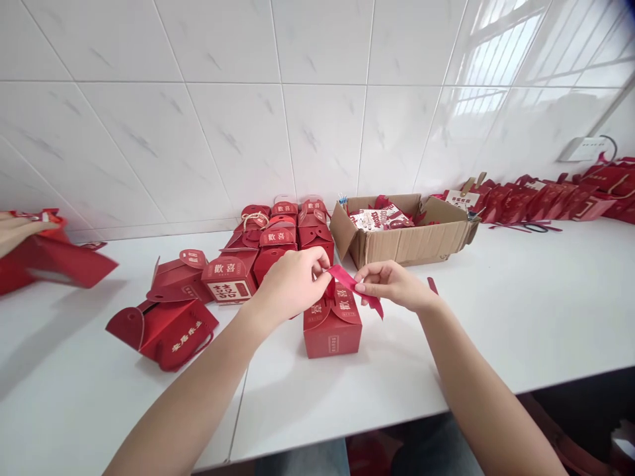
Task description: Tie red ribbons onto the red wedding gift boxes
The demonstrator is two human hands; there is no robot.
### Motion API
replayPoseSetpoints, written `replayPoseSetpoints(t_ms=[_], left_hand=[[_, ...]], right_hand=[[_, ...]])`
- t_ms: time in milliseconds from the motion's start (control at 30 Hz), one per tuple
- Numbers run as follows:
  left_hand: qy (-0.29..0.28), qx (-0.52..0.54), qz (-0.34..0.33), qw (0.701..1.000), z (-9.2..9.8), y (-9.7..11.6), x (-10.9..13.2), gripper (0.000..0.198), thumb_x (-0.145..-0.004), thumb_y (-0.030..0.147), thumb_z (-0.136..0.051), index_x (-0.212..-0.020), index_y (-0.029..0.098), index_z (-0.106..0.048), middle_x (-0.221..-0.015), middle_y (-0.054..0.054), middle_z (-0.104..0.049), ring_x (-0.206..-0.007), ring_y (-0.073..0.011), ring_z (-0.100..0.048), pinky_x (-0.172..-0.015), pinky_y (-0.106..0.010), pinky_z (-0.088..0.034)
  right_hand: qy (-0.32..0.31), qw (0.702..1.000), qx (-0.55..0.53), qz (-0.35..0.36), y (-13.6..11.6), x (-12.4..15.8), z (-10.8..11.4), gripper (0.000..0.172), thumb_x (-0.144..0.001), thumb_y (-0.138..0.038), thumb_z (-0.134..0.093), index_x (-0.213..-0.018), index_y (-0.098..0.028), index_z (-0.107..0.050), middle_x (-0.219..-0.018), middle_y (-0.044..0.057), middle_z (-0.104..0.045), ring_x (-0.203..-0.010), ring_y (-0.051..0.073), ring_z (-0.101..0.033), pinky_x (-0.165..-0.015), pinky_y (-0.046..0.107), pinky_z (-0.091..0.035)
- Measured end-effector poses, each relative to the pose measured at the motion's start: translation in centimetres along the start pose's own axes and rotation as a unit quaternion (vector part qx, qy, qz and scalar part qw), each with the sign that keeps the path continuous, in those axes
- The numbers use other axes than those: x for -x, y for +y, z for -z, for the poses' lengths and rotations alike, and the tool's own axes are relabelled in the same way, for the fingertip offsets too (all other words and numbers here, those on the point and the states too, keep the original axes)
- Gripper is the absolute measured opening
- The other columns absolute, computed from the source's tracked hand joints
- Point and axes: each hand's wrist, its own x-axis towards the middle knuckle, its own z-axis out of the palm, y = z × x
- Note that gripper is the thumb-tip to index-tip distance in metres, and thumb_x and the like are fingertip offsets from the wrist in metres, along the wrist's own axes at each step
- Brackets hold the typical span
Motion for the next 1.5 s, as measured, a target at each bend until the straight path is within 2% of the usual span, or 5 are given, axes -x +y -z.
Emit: replayPoseSetpoints(t_ms=[433, 600, 933, 1133, 1500], left_hand=[[0.001, -0.002, -0.019, 1.000, 0.6, -0.6, -0.3, 0.008, -0.077, 0.027, -0.052, -0.075, 0.022, -0.058, -0.071, 0.002, -0.066, -0.061, -0.0153, -0.058, -0.052, -0.025, -0.037], [-0.023, 0.000, -0.033, 0.999, 2.6, -2.7, -0.3, 0.018, -0.071, 0.037, -0.064, -0.083, 0.023, -0.061, -0.085, 0.001, -0.067, -0.077, -0.0183, -0.060, -0.059, -0.024, -0.042], [-0.218, -0.036, -0.023, 0.975, 0.7, -4.6, -2.0, 0.020, -0.073, 0.040, -0.060, -0.077, 0.021, -0.062, -0.090, -0.004, -0.064, -0.069, -0.0187, -0.058, -0.052, -0.025, -0.035], [-0.194, -0.024, -0.080, 0.977, -0.1, -5.2, -2.6, 0.016, -0.080, 0.033, -0.051, -0.071, 0.021, -0.057, -0.087, -0.003, -0.060, -0.069, -0.0171, -0.055, -0.056, -0.026, -0.037], [-0.163, -0.018, -0.091, 0.982, -0.9, -4.0, -2.2, 0.011, -0.080, 0.027, -0.047, -0.072, 0.021, -0.050, -0.079, -0.003, -0.060, -0.064, -0.0173, -0.056, -0.056, -0.028, -0.037]], right_hand=[[0.104, 0.993, 0.041, 0.030, 0.0, -1.2, -4.9, 0.029, -0.084, -0.041, -0.063, -0.077, -0.014, -0.069, -0.066, 0.002, -0.059, -0.056, 0.011, -0.048, -0.051, 0.022, -0.036], [0.173, 0.979, 0.084, 0.069, 0.1, -1.2, -4.9, 0.021, -0.080, -0.039, -0.067, -0.085, -0.019, -0.074, -0.097, 0.006, -0.065, -0.077, 0.018, -0.059, -0.063, 0.025, -0.045], [0.112, 0.994, -0.012, 0.009, 0.1, -0.5, -4.4, 0.028, -0.081, -0.043, -0.068, -0.089, -0.016, -0.073, -0.084, 0.005, -0.067, -0.071, 0.016, -0.060, -0.061, 0.024, -0.047], [0.039, 0.999, -0.028, 0.005, 0.1, -0.4, -3.3, 0.023, -0.081, -0.037, -0.070, -0.085, -0.015, -0.070, -0.084, 0.005, -0.065, -0.075, 0.016, -0.060, -0.065, 0.024, -0.047], [0.050, 0.998, 0.030, 0.003, -1.0, -0.1, -3.2, 0.021, -0.089, -0.033, -0.056, -0.091, -0.014, -0.065, -0.089, 0.005, -0.064, -0.070, 0.012, -0.057, -0.057, 0.020, -0.045]])
